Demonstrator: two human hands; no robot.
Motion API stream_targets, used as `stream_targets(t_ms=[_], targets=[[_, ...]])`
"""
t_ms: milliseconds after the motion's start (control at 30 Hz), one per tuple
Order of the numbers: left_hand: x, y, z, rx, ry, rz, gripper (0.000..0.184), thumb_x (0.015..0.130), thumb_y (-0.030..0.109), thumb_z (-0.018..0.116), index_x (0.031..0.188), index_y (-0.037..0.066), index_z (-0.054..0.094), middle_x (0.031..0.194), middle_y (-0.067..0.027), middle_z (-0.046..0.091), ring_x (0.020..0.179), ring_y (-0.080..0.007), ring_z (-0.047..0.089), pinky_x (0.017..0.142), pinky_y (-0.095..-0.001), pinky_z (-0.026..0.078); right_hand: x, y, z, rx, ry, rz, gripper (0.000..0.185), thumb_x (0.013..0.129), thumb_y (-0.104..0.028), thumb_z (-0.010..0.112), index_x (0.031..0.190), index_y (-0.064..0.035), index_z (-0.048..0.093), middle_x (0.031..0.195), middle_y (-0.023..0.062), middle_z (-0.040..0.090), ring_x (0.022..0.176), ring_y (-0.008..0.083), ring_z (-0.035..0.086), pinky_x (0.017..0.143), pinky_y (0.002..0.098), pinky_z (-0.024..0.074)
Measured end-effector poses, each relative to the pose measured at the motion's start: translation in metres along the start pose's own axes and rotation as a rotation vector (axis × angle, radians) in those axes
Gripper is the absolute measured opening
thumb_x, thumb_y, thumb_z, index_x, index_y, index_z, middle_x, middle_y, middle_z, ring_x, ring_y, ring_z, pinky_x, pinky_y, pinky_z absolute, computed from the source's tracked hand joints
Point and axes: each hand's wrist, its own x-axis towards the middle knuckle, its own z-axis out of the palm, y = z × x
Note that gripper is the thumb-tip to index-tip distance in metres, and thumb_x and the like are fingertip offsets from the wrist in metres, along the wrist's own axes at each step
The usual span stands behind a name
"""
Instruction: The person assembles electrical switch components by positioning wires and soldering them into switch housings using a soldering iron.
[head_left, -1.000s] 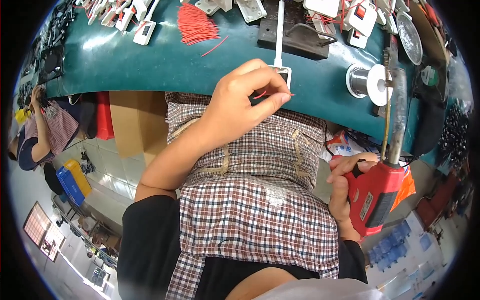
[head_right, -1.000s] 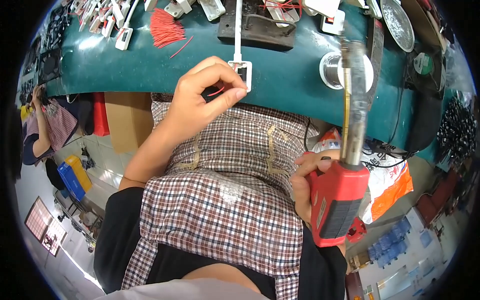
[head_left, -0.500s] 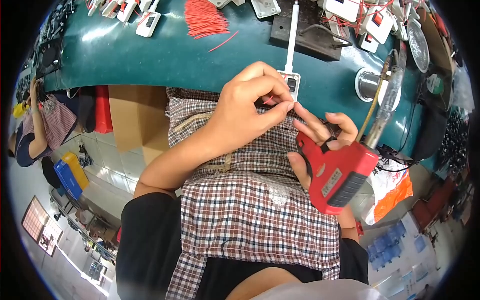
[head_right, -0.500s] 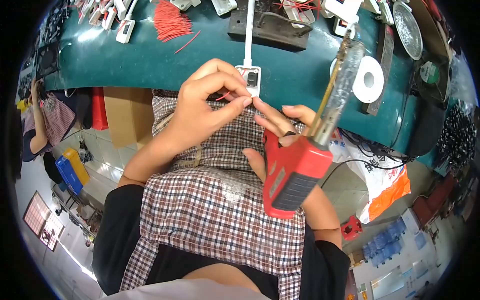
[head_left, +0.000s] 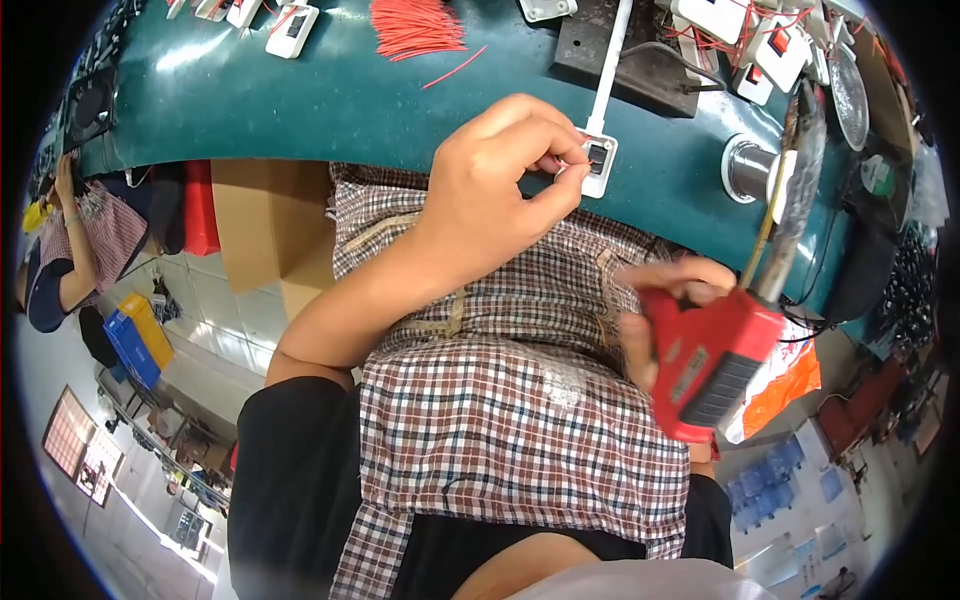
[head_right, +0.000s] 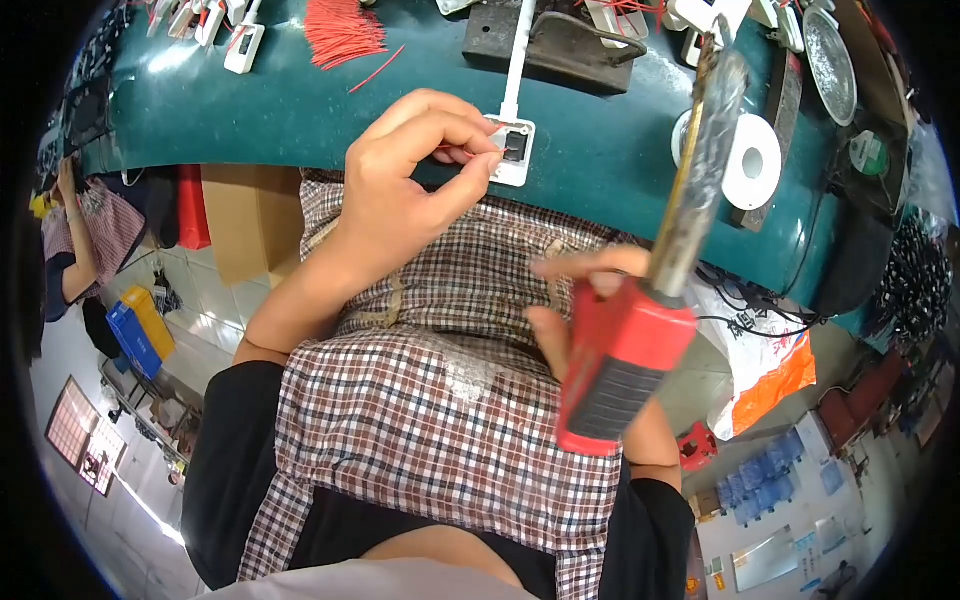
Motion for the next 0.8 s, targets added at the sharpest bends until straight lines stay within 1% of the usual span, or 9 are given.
stream_targets(t_ms=[33,67,133,167,233,333,467,567,800], targets=[[0.000,0.000,0.000,0.005,0.005,0.008,0.008,0.076,0.000,0.071,0.081,0.000,0.064,0.089,-0.0076,0.064,0.071,-0.0152,0.066,0.063,-0.0249,0.056,-0.004,-0.016,-0.005,-0.008,0.071,0.143,0.042,0.087,-0.005,0.068,0.117,-0.0062,0.038,0.104,0.0080,0.056,0.091,0.0175,0.059,0.088,0.0296,0.0458],[0.000,0.000,0.000,0.010,0.011,0.018,0.008,0.076,0.001,0.071,0.081,0.001,0.065,0.088,-0.0072,0.064,0.070,-0.0151,0.066,0.062,-0.0250,0.056,-0.015,-0.020,-0.010,-0.007,0.068,0.146,0.042,0.087,-0.005,0.068,0.117,-0.0062,0.038,0.104,0.0080,0.056,0.091,0.0175,0.059,0.088,0.0296,0.0458],[-0.001,-0.002,0.000,0.011,0.007,0.017,0.008,0.077,0.001,0.071,0.082,0.002,0.065,0.088,-0.0069,0.064,0.069,-0.0150,0.066,0.061,-0.0251,0.055,-0.034,-0.022,-0.022,0.072,0.305,0.362,0.042,0.088,-0.018,0.068,0.120,-0.0056,0.044,0.091,0.0056,0.050,0.070,0.0130,0.054,0.069,0.0294,0.0463],[-0.001,-0.003,0.000,0.014,0.002,0.024,0.008,0.077,0.001,0.071,0.082,0.003,0.065,0.088,-0.0065,0.064,0.068,-0.0149,0.066,0.060,-0.0253,0.054,-0.032,-0.030,-0.022,0.071,0.302,0.365,0.042,0.088,-0.018,0.068,0.120,-0.0056,0.044,0.091,0.0056,0.050,0.070,0.0130,0.054,0.069,0.0294,0.0463],[-0.002,-0.001,0.000,0.009,-0.013,-0.005,0.008,0.077,0.000,0.071,0.083,0.001,0.066,0.089,-0.0068,0.064,0.070,-0.0120,0.064,0.061,-0.0233,0.053,-0.024,-0.048,-0.023,0.346,0.366,0.290,0.045,0.085,-0.021,0.070,0.119,-0.0023,0.047,0.084,0.0060,0.049,0.054,0.0092,0.045,0.054,0.0260,0.0414],[-0.001,0.000,-0.003,0.010,-0.039,-0.028,0.008,0.078,-0.002,0.072,0.084,0.000,0.067,0.091,-0.0070,0.064,0.071,-0.0092,0.062,0.062,-0.0213,0.052,-0.034,-0.050,-0.033,0.257,0.391,0.419,0.043,0.084,-0.023,0.071,0.113,0.0015,0.050,0.078,0.0064,0.049,0.044,0.0065,0.038,0.044,0.0245,0.0371],[0.000,-0.002,-0.005,-0.008,-0.068,-0.040,0.009,0.078,-0.002,0.072,0.085,0.000,0.067,0.091,-0.0067,0.064,0.071,-0.0092,0.060,0.062,-0.0212,0.051,-0.034,-0.052,-0.038,0.177,0.333,0.527,0.035,0.084,-0.018,0.068,0.106,0.0040,0.051,0.073,0.0060,0.048,0.043,0.0069,0.038,0.042,0.0229,0.0347],[0.000,-0.003,-0.005,-0.012,-0.072,-0.035,0.010,0.078,-0.003,0.072,0.085,0.001,0.067,0.092,-0.0061,0.062,0.071,-0.0086,0.059,0.062,-0.0210,0.050,-0.045,-0.042,-0.040,0.047,0.292,0.482,0.030,0.084,-0.014,0.066,0.104,0.0040,0.051,0.072,0.0061,0.048,0.044,0.0075,0.038,0.041,0.0226,0.0340],[0.000,-0.006,-0.004,-0.012,-0.057,-0.028,0.010,0.078,-0.003,0.072,0.087,0.001,0.067,0.092,-0.0052,0.060,0.071,-0.0079,0.058,0.061,-0.0210,0.049,-0.031,-0.048,-0.032,0.061,0.327,0.600,0.026,0.084,-0.012,0.063,0.100,0.0046,0.051,0.069,0.0076,0.049,0.043,0.0076,0.038,0.040,0.0219,0.0329]])
